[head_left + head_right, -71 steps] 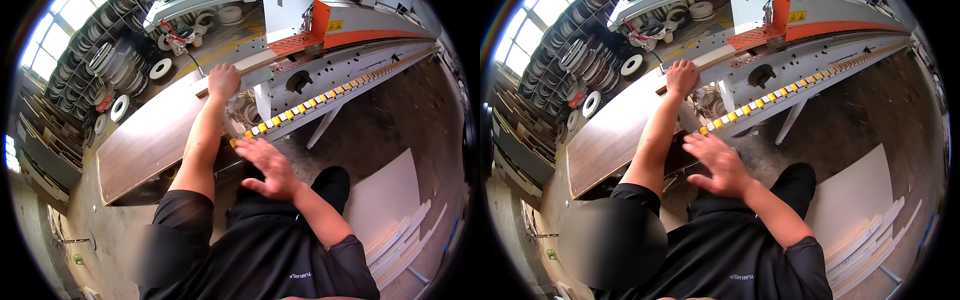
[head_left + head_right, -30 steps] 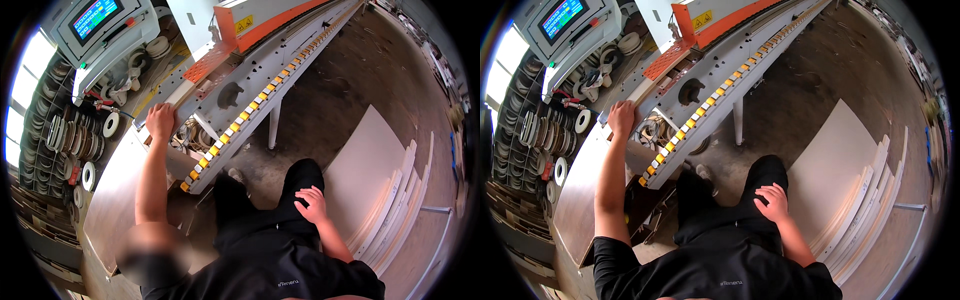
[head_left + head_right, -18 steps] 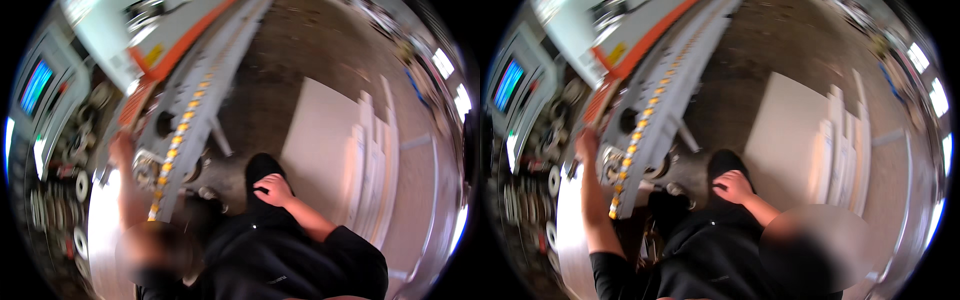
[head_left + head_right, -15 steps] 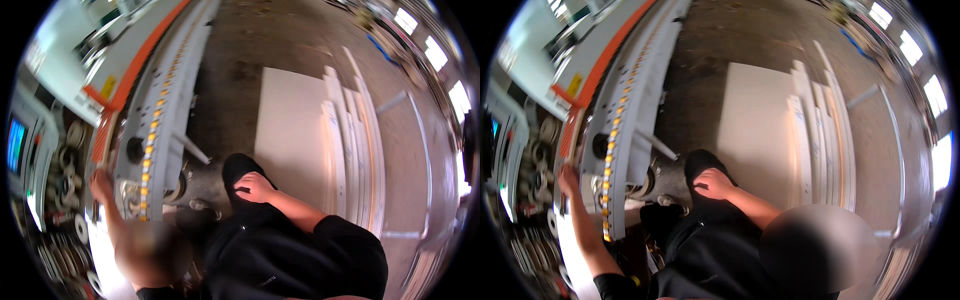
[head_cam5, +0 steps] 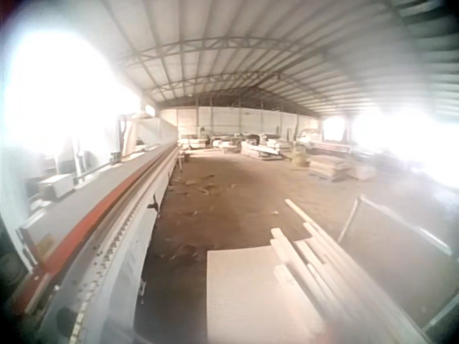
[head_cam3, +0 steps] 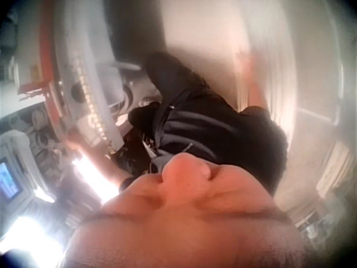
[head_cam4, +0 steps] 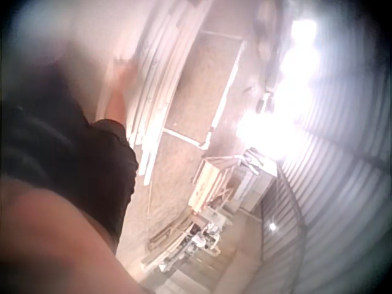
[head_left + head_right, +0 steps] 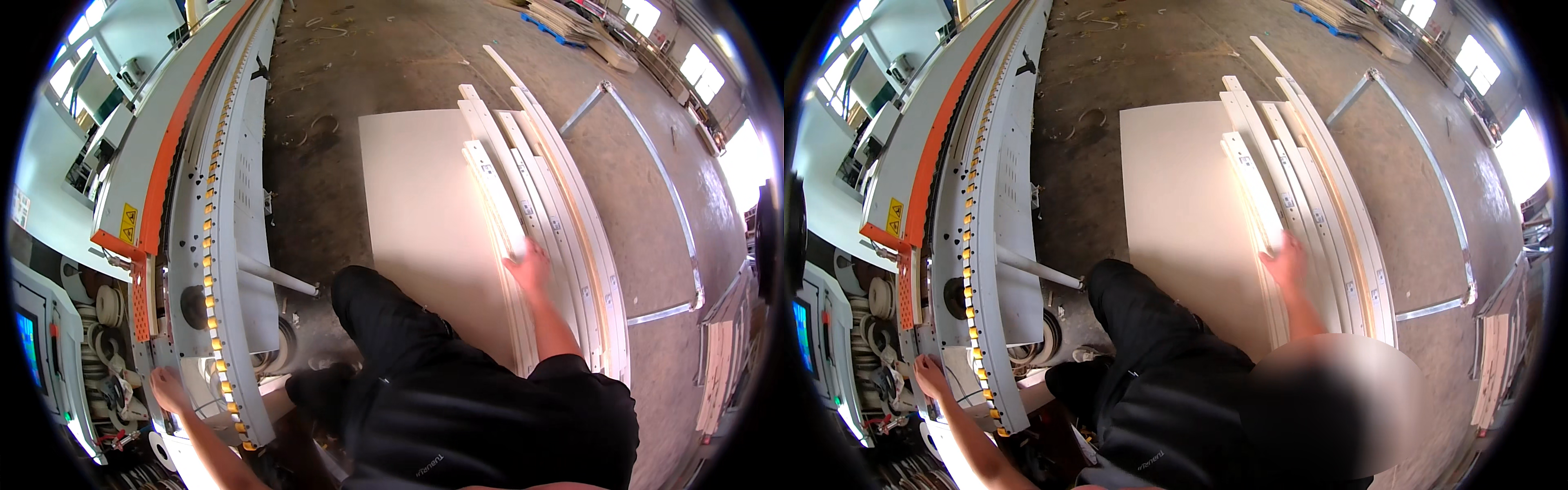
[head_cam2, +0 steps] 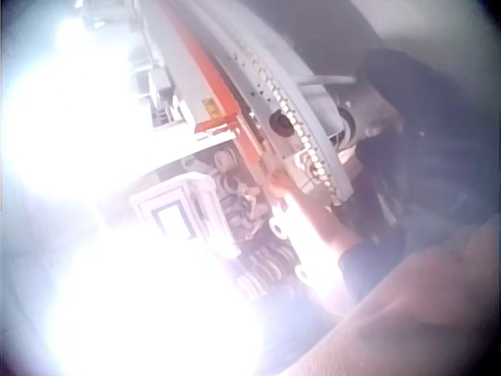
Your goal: The person repeatedly picks up white wooden planks from a stack on the floor and places them onto a conveyor belt of a woodworking machine. The person handles the planks one at a time, ensuring they are positioned correctly on the belt before moving to the next piece.
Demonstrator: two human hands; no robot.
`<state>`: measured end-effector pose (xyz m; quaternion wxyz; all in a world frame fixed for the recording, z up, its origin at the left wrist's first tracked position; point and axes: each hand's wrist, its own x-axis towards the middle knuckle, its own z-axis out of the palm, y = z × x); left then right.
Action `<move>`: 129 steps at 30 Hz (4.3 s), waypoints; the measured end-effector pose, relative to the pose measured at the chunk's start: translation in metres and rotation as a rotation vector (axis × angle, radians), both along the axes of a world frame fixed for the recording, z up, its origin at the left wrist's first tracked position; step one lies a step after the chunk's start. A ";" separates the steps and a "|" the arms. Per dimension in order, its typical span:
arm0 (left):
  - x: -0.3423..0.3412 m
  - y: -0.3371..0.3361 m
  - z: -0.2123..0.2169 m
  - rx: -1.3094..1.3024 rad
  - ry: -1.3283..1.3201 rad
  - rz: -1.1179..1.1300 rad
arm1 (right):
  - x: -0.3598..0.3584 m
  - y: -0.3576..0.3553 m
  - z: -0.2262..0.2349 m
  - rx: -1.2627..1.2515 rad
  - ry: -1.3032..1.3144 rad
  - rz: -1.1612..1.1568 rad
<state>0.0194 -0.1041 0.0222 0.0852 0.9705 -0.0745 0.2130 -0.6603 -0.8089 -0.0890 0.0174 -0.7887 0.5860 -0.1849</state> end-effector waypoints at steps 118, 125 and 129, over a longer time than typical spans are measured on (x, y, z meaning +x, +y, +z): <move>-0.076 0.052 0.015 0.087 -0.184 0.086 | 0.306 0.211 0.007 0.379 -0.175 1.394; -0.080 0.049 0.016 0.067 -0.249 0.073 | 0.305 0.211 0.006 0.372 -0.185 1.409; -0.082 0.047 0.019 0.059 -0.214 0.077 | 0.305 0.210 0.007 0.378 -0.178 1.407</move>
